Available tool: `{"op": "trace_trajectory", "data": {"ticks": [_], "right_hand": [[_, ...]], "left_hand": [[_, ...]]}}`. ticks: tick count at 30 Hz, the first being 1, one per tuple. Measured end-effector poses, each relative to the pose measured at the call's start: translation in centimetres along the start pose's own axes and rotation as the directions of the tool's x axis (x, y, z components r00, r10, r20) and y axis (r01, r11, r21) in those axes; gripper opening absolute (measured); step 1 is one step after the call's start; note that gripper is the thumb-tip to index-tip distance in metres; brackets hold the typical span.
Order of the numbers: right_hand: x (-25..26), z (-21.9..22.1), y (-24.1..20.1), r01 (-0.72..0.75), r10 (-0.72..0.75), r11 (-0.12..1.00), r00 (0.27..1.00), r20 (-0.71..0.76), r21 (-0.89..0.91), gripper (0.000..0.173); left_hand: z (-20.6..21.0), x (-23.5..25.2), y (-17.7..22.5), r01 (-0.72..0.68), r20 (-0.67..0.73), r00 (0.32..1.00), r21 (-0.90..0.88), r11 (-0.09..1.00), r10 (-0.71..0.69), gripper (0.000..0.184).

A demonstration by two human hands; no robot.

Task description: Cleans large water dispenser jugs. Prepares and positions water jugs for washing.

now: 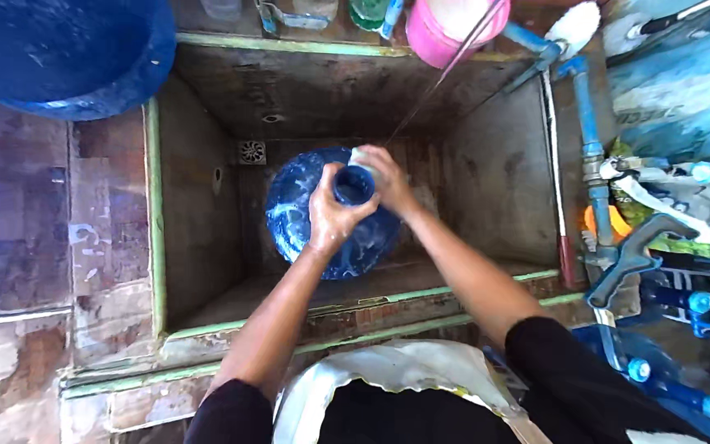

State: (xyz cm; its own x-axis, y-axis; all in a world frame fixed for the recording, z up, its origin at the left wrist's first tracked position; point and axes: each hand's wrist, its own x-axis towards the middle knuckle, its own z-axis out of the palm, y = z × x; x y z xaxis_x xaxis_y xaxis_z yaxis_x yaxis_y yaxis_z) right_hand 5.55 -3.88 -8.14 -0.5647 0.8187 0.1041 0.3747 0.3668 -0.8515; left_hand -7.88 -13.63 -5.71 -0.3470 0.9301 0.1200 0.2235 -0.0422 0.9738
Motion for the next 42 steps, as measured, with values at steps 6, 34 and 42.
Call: {"op": "trace_trajectory", "data": {"ticks": [6, 34, 42], "right_hand": [[6.7, -7.0, 3.0, -0.423, 0.407, 0.889, 0.905, 0.123, 0.176, 0.041], [7.5, -1.6, 10.9, -0.612, 0.612, 0.785, 0.79, -0.038, -0.095, 0.049], [3.0, -0.6, 5.8, -0.003, -0.018, 0.974, 0.996, -0.091, -0.225, 0.037]], "left_hand": [[-2.3, 4.0, 0.9, -0.035, 0.101, 0.99, -0.516, 0.856, 0.102, 0.057], [-3.5, 14.1, -17.2, 0.409, 0.178, 0.908, -0.584, 0.701, -0.38, 0.032], [0.1, 15.7, -14.9, 0.543, -0.154, 0.71, -0.501, 0.674, -0.687, 0.065]]}}
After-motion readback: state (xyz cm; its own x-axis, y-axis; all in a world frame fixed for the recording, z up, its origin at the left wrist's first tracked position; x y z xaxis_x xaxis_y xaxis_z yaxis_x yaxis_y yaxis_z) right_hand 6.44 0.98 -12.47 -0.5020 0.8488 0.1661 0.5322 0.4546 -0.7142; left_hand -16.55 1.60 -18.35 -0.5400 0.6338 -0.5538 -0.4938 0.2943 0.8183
